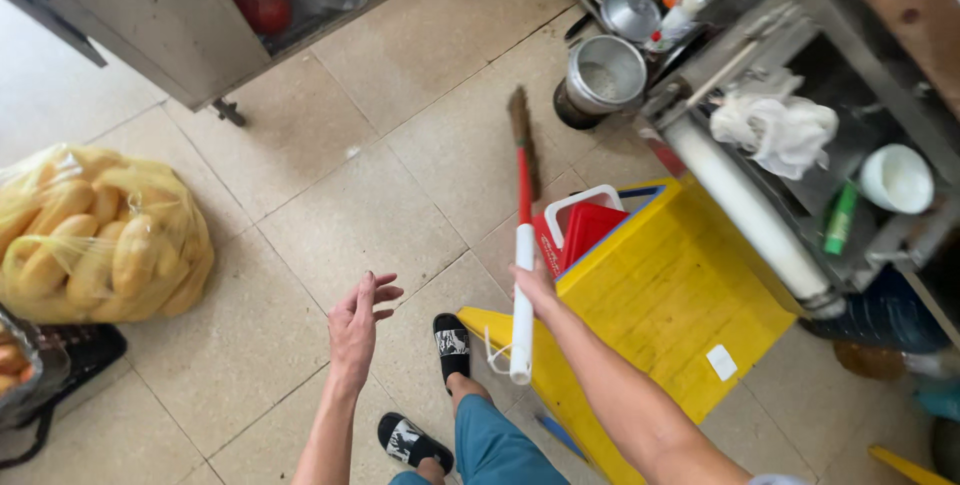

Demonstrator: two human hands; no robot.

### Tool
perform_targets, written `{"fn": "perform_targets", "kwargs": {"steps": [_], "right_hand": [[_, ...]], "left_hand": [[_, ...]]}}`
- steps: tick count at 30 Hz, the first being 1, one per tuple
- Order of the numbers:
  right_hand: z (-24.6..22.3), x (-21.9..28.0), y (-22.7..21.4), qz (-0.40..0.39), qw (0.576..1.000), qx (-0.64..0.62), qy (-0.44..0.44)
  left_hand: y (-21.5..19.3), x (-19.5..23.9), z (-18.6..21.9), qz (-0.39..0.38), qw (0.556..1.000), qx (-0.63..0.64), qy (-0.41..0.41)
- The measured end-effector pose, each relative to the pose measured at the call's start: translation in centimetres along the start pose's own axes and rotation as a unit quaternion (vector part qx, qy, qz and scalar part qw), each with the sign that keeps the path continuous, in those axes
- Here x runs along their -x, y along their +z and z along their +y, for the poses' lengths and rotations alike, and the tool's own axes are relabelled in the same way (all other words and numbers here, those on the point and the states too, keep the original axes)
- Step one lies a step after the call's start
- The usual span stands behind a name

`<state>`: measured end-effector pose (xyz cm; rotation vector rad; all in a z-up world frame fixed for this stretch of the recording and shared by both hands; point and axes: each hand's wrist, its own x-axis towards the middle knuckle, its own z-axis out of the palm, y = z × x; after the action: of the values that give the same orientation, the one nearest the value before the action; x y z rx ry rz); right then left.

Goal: The person sweeps the tiled floor with a broom and dustpan, then assembles a sandwich by adding sauce, vegetables, and meat to a baguette. The person places the sandwich on a grill and cleans the grill surface.

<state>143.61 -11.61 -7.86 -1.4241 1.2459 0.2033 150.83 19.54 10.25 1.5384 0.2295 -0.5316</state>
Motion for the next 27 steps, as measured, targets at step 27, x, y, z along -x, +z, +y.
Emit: {"fn": "perform_targets", "kwargs": {"steps": [27], "right_hand": [[12.6, 15.3, 13.9, -0.424, 0.849, 0.262, 0.175]], "left_hand": [[-15.7, 9.1, -11.3, 0.254, 0.963, 0.068, -0.063]]}}
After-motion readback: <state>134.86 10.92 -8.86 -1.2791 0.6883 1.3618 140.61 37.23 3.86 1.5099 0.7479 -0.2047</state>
